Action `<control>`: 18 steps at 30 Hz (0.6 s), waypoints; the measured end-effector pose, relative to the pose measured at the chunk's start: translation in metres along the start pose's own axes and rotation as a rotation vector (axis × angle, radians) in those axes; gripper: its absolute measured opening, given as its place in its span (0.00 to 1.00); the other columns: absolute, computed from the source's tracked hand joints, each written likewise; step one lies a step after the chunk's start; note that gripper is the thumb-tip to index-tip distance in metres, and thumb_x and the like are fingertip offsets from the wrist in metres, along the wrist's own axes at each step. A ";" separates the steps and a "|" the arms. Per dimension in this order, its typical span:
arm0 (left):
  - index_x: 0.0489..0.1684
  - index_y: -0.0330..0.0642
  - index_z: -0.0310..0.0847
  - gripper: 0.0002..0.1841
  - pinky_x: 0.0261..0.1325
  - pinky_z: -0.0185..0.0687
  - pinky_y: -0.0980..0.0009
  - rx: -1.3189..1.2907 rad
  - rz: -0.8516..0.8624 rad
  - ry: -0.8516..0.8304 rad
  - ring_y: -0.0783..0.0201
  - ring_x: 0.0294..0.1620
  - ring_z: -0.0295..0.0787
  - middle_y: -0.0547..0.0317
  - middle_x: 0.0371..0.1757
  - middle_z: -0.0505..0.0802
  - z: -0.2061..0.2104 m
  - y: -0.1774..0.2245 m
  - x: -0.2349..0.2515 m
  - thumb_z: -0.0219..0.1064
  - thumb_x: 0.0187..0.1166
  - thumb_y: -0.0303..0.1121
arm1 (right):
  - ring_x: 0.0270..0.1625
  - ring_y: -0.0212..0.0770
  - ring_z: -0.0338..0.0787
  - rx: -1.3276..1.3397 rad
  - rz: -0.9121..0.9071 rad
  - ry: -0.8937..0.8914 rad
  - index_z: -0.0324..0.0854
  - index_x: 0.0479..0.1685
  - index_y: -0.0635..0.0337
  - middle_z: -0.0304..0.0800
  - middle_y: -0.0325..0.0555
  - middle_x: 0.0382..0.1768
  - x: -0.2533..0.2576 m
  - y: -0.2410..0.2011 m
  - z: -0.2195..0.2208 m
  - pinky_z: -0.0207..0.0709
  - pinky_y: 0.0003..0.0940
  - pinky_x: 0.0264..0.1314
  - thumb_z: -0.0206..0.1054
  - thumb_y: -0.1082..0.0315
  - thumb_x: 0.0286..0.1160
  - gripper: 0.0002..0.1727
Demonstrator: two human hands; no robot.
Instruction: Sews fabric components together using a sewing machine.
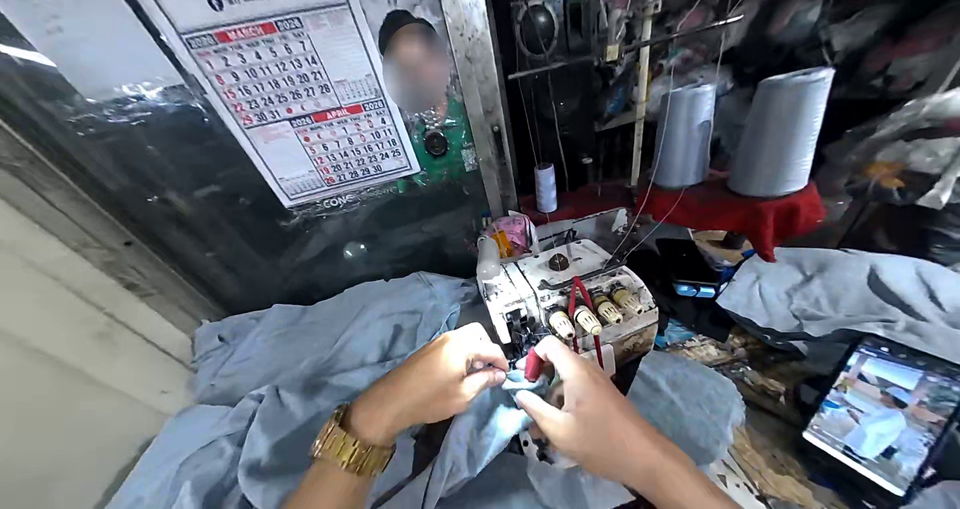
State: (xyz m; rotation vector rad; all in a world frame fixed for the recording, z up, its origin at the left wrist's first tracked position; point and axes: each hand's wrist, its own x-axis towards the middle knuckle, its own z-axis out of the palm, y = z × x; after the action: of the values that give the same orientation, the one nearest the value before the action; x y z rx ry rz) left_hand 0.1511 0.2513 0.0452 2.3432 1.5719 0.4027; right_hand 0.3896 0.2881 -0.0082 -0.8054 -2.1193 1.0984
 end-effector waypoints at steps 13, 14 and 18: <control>0.42 0.60 0.94 0.09 0.43 0.84 0.78 -0.029 0.036 0.078 0.78 0.39 0.84 0.72 0.41 0.87 -0.002 0.013 -0.001 0.66 0.83 0.45 | 0.22 0.37 0.90 0.047 0.109 -0.244 0.76 0.56 0.50 0.91 0.42 0.41 0.019 -0.007 -0.012 0.89 0.35 0.25 0.71 0.53 0.79 0.17; 0.40 0.61 0.94 0.09 0.41 0.84 0.78 -0.020 0.036 0.109 0.79 0.37 0.84 0.73 0.40 0.87 -0.001 0.014 0.000 0.67 0.81 0.45 | 0.23 0.36 0.90 0.020 0.098 -0.252 0.76 0.58 0.49 0.91 0.42 0.45 0.019 -0.006 -0.010 0.90 0.35 0.27 0.72 0.55 0.78 0.16; 0.39 0.59 0.94 0.07 0.40 0.83 0.77 -0.080 0.093 0.194 0.78 0.38 0.83 0.74 0.37 0.87 0.010 0.015 0.003 0.68 0.81 0.42 | 0.29 0.33 0.88 -0.015 0.045 -0.193 0.77 0.57 0.46 0.90 0.37 0.48 0.013 -0.006 -0.010 0.87 0.33 0.31 0.77 0.55 0.71 0.19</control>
State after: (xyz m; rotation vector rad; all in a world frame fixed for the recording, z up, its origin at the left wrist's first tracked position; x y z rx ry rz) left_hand 0.1682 0.2476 0.0422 2.3826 1.4999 0.7199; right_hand 0.3871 0.2998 0.0046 -0.7844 -2.2802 1.2283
